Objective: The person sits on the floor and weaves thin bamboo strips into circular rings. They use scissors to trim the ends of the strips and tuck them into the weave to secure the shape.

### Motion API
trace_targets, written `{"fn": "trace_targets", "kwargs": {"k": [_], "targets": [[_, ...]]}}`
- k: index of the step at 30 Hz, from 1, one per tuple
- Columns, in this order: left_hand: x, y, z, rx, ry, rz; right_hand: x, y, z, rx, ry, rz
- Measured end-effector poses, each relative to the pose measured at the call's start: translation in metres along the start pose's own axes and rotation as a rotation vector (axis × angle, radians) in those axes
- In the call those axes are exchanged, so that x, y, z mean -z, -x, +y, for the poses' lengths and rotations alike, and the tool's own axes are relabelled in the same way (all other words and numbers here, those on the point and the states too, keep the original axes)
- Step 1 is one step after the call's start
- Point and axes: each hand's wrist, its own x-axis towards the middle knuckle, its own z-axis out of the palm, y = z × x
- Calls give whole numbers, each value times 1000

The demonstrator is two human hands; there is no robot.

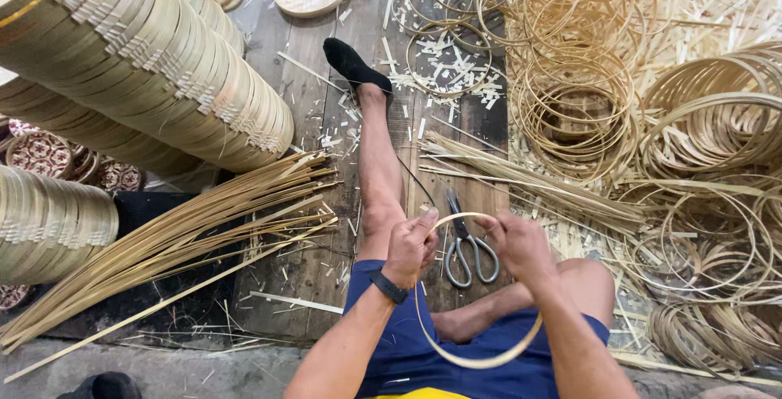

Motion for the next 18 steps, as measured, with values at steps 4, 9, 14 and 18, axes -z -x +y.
{"fn": "trace_targets", "kwargs": {"k": [4,9,14,18], "targets": [[9,-3,4,-65,130,45,1,-9,25,-178,-269,-34],[24,-10,-3,56,109,95,-1,-1,40,-283,-253,-23],[96,-16,-8,-256,-582,317,19,-1,48,135,161,21],[202,-16,5,-590,-1225,656,52,-21,51,-383,-506,64]]}}
